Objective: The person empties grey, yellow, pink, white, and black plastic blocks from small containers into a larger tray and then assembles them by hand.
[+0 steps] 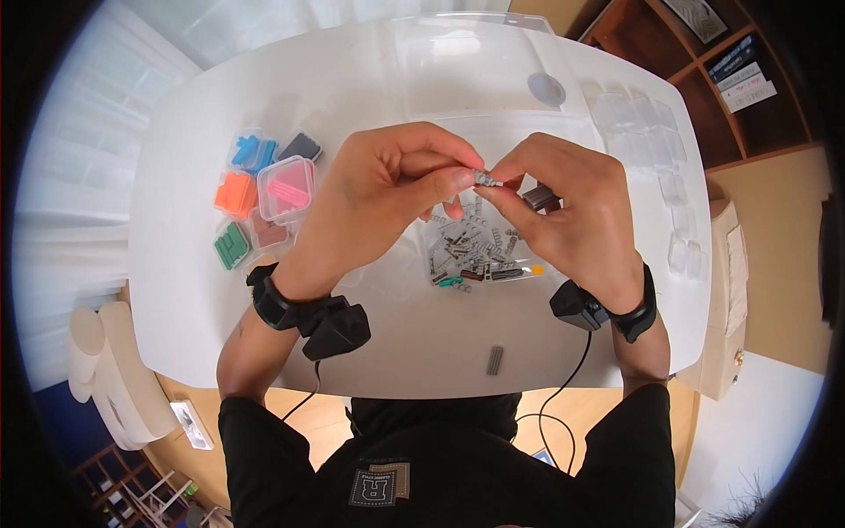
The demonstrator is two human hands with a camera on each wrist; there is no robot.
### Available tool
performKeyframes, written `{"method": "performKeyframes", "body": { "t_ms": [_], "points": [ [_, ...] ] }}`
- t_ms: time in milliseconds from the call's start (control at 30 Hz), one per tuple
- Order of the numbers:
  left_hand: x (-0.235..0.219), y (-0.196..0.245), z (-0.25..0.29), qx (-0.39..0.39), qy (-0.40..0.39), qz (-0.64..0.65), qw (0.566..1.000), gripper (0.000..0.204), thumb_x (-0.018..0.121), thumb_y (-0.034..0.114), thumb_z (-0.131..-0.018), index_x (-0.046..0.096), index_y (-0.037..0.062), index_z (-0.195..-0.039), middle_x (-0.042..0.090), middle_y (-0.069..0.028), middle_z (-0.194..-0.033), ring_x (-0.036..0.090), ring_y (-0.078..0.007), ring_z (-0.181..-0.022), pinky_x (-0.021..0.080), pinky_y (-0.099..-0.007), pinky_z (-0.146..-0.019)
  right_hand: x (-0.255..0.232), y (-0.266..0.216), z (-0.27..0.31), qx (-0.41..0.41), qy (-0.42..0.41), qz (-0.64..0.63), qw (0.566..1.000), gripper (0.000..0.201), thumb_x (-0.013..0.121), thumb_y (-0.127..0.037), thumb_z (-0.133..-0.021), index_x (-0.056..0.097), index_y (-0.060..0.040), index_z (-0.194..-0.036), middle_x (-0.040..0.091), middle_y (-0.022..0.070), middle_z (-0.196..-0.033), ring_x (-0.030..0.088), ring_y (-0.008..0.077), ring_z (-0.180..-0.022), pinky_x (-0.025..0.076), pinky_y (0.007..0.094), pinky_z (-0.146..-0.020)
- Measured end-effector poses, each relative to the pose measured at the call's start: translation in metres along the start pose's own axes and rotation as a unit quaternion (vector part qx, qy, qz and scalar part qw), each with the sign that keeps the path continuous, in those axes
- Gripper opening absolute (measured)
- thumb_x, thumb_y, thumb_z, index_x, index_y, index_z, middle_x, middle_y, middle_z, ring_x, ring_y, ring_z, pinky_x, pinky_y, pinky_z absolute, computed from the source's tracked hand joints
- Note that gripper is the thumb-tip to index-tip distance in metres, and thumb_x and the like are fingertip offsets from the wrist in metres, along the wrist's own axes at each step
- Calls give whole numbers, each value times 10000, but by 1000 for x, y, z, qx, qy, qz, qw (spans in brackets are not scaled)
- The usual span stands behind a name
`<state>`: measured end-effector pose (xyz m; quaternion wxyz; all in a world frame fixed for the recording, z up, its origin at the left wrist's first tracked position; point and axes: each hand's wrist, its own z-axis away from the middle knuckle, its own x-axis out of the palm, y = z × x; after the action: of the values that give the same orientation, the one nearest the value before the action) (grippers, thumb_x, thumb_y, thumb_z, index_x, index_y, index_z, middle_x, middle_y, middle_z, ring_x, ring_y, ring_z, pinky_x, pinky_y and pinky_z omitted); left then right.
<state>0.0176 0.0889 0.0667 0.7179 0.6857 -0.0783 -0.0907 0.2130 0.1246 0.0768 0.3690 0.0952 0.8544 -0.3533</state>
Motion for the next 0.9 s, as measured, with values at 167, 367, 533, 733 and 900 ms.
{"method": "performKeyframes", "body": {
  "t_ms": [167,367,533,733,900],
  "points": [
    [4,-1,1,8,4,-2,1000,125,583,39,-892,622,3,-1006,677,-47,-860,589,-67,-681,409,-184,-578,0,-3,2,-3,-13,42,999,154,762,-22,-680,627,-24,-754,616,67,-696,571,184,-542,434,246,-484],
    [11,-5,4,33,18,-10,999,126,561,-4,-890,605,-28,-1006,675,-72,-869,585,-88,-710,446,-197,-641,-1,-7,4,1,-29,82,996,157,752,-17,-681,612,-23,-752,613,73,-700,595,214,-554,454,272,-496],
    [11,-8,3,30,12,2,999,122,556,-4,-891,607,-23,-1000,677,-74,-879,601,-92,-703,436,-195,-619,-3,-11,6,-5,-35,117,992,147,742,-33,-695,608,-33,-755,610,70,-699,595,224,-552,449,284,-493],
    [7,-8,1,15,-4,5,1000,118,564,34,-896,618,-4,-994,681,-60,-881,610,-77,-681,366,-183,-539,-5,-10,6,-4,-47,115,992,139,737,-51,-704,606,-42,-749,606,69,-696,591,228,-550,443,291,-490],
    [10,-6,1,8,-1,9,1000,119,567,31,-894,617,-3,-997,681,-55,-876,612,-75,-689,368,-183,-541,-5,-9,6,2,-54,120,991,141,734,-60,-706,598,-47,-741,599,65,-684,590,223,-551,440,298,-488]
  ]
}}
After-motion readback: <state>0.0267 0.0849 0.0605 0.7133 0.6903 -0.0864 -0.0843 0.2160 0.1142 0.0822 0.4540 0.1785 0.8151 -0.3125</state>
